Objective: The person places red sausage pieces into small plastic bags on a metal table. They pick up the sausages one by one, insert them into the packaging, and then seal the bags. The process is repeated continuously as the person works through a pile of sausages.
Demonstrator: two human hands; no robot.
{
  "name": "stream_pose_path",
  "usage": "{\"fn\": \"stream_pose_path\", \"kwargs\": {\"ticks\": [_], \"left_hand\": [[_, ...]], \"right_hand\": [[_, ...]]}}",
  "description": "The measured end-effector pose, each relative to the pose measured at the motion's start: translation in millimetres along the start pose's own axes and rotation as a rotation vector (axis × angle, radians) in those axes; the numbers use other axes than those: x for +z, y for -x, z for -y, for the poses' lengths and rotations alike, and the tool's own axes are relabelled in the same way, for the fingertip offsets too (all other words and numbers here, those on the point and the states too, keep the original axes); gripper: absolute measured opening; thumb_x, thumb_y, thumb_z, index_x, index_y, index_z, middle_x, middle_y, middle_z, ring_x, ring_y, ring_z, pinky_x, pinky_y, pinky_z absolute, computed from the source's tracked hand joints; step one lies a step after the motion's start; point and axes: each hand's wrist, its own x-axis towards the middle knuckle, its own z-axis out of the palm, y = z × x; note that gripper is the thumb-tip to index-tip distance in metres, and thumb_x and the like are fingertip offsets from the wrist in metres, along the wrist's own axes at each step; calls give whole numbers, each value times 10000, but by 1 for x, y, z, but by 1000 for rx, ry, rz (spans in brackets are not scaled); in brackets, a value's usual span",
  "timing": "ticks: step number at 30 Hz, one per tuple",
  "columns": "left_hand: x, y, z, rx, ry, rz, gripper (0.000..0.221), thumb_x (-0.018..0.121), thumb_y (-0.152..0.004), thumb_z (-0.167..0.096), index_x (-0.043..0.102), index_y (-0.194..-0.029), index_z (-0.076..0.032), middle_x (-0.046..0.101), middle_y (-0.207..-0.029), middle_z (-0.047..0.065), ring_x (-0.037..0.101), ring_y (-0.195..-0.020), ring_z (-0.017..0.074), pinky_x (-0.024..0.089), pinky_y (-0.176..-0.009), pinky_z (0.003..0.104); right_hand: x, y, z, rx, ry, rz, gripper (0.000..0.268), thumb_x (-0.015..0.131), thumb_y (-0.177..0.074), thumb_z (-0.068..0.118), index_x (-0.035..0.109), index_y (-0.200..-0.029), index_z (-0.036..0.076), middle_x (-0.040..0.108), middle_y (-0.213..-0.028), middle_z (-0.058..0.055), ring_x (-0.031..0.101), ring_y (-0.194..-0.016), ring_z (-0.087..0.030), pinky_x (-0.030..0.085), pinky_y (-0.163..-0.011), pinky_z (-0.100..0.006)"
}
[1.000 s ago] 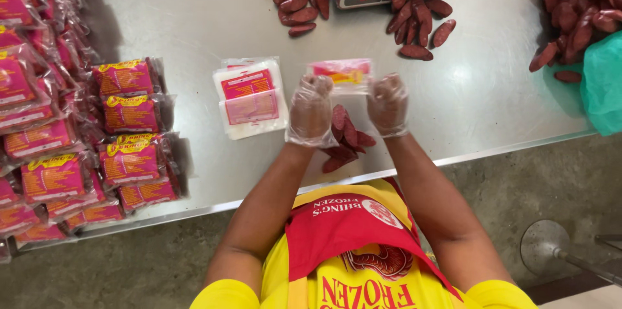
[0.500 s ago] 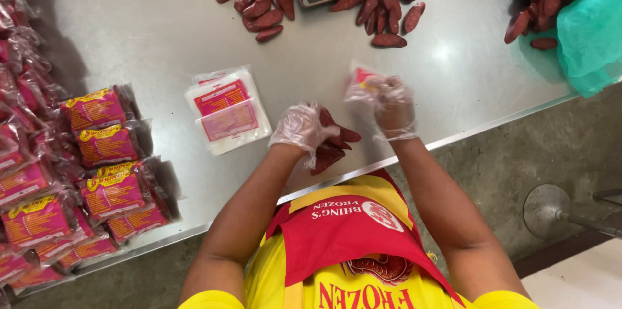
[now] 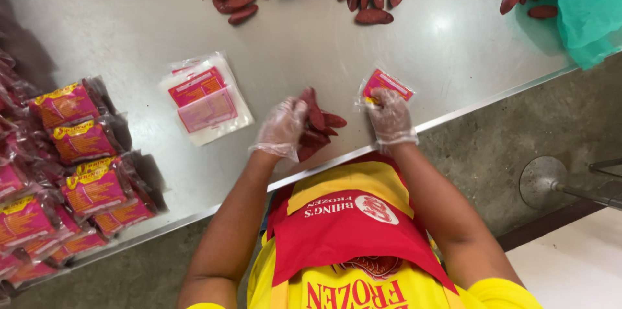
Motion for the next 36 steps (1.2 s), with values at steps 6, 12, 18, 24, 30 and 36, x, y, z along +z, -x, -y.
{"fn": "stream_pose_path", "kwargs": {"ticks": [6, 12, 18, 24, 30, 36], "left_hand": [[115, 26, -21, -359, 920, 572, 368, 560, -1039, -207, 537, -1382, -73, 594, -838, 40, 549, -684, 130, 457, -585, 280], [178, 14, -39, -305, 1102, 280, 451, 592, -936, -81, 527, -1380, -125, 620, -808, 1, 565, -635, 66, 490, -558, 228], [173, 7, -68, -576, 1065, -154, 221, 718, -919, -98, 631, -1049, 57, 667, -757, 64, 609, -597, 125, 493, -514, 262], [223, -26, -69, -415, 758, -485, 109, 755, -891, -65, 685, -948, -4, 729, -806, 69, 630, -692, 106, 534, -617, 247], [237, -50, -67, -426, 876, -592, 157, 735, -933, -90, 647, -1034, -7, 716, -885, 81, 650, -729, 114, 551, -661, 288], [101, 8, -108, -181, 57, -159, 290, 722, -926, -276, 684, -1187, -155, 776, -1007, 95, 735, -892, 219, 567, -813, 387]], "right_hand": [[2, -17, -3, -60, -182, -99, 187, 834, -859, 169, 704, -969, 92, 706, -846, -109, 694, -768, -272, 556, -723, -405], [-14, -8, -26, -323, -180, -52, 407, 703, -847, 12, 706, -1246, 94, 665, -964, -135, 651, -830, -296, 539, -757, -413], [-16, -9, -36, -384, -189, 90, 468, 763, -917, 135, 681, -1376, 178, 645, -918, -123, 644, -786, -294, 531, -712, -437], [-17, -10, -39, -392, -226, 120, 399, 757, -911, 153, 725, -1306, 201, 659, -1039, -146, 660, -905, -303, 544, -793, -427], [-11, -10, -41, -261, -494, 97, 378, 743, -940, 142, 666, -1309, 150, 602, -1362, -243, 640, -1208, -364, 519, -1041, -436], [-9, -10, -44, -351, -209, 20, 549, 692, -834, -28, 685, -1348, 164, 645, -1367, -222, 644, -1217, -389, 517, -1061, -460]]}}
